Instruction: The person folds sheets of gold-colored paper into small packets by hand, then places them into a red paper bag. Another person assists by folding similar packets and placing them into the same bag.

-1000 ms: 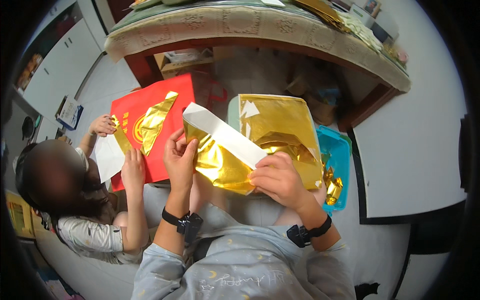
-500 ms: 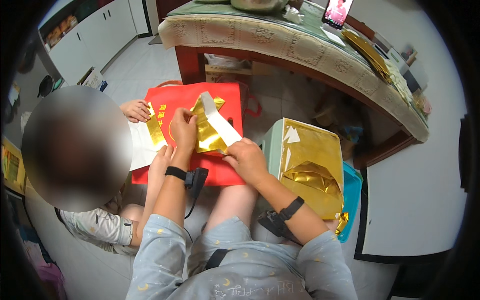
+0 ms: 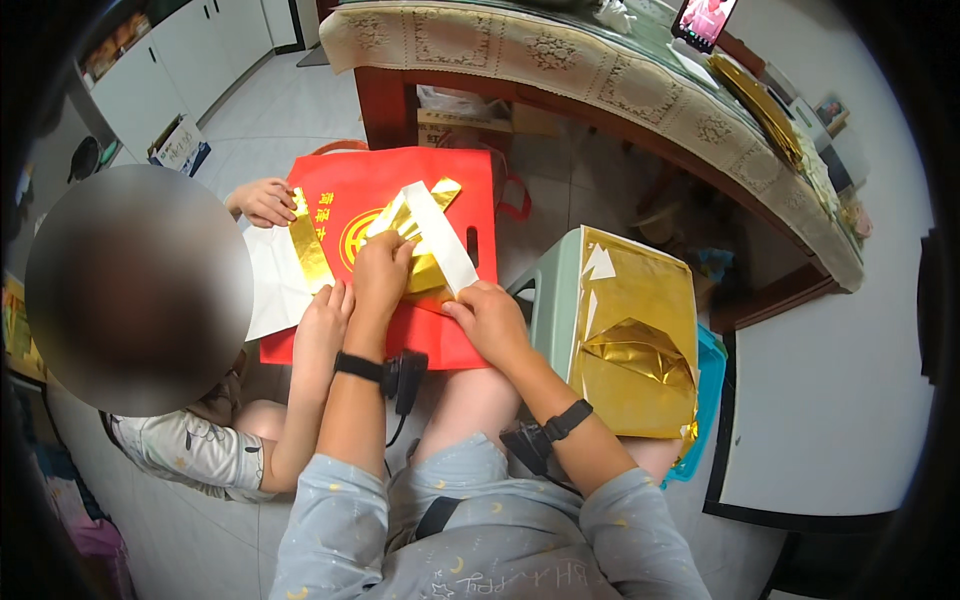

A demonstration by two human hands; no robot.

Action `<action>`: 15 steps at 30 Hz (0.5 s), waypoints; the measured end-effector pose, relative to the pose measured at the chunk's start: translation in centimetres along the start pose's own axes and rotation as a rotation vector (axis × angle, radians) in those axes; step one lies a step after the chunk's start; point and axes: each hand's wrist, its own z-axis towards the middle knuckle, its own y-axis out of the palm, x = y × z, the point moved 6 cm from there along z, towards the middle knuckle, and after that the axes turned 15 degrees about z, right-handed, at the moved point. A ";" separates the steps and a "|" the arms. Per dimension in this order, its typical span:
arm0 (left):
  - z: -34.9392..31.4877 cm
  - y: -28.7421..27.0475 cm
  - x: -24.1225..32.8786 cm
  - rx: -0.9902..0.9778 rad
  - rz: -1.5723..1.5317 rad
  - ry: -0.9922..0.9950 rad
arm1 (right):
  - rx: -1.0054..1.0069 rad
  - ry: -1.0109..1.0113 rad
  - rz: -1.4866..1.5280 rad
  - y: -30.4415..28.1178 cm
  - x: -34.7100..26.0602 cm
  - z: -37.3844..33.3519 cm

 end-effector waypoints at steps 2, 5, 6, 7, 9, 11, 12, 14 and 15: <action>-1.2 0.3 -0.4 -0.141 -0.188 -0.017 | 0.022 0.039 -0.005 0.3 0.6 0.0; -2.8 -0.2 0.2 -0.248 -0.223 0.162 | 0.086 0.008 -0.023 0.5 1.0 0.1; -2.9 -0.4 0.7 -0.228 -0.164 0.217 | 0.088 0.035 -0.022 0.6 1.4 0.1; -3.2 -0.7 0.8 -0.205 -0.104 0.266 | 0.084 0.060 -0.019 0.7 1.4 0.2; -3.5 -0.9 0.9 -0.187 -0.056 0.297 | 0.088 0.075 -0.016 0.7 1.0 0.1; -3.3 -0.7 0.5 -0.194 -0.084 0.261 | 0.104 0.049 -0.021 0.3 0.6 0.0; -3.3 -0.7 0.4 -0.181 -0.085 0.258 | 0.121 0.044 -0.020 0.2 0.5 -0.1; -3.4 -0.7 0.6 -0.162 -0.094 0.251 | 0.155 0.040 -0.024 -0.2 0.5 -0.4; -3.4 -0.6 0.5 -0.171 -0.089 0.229 | 0.165 0.046 -0.046 -0.1 0.6 -0.5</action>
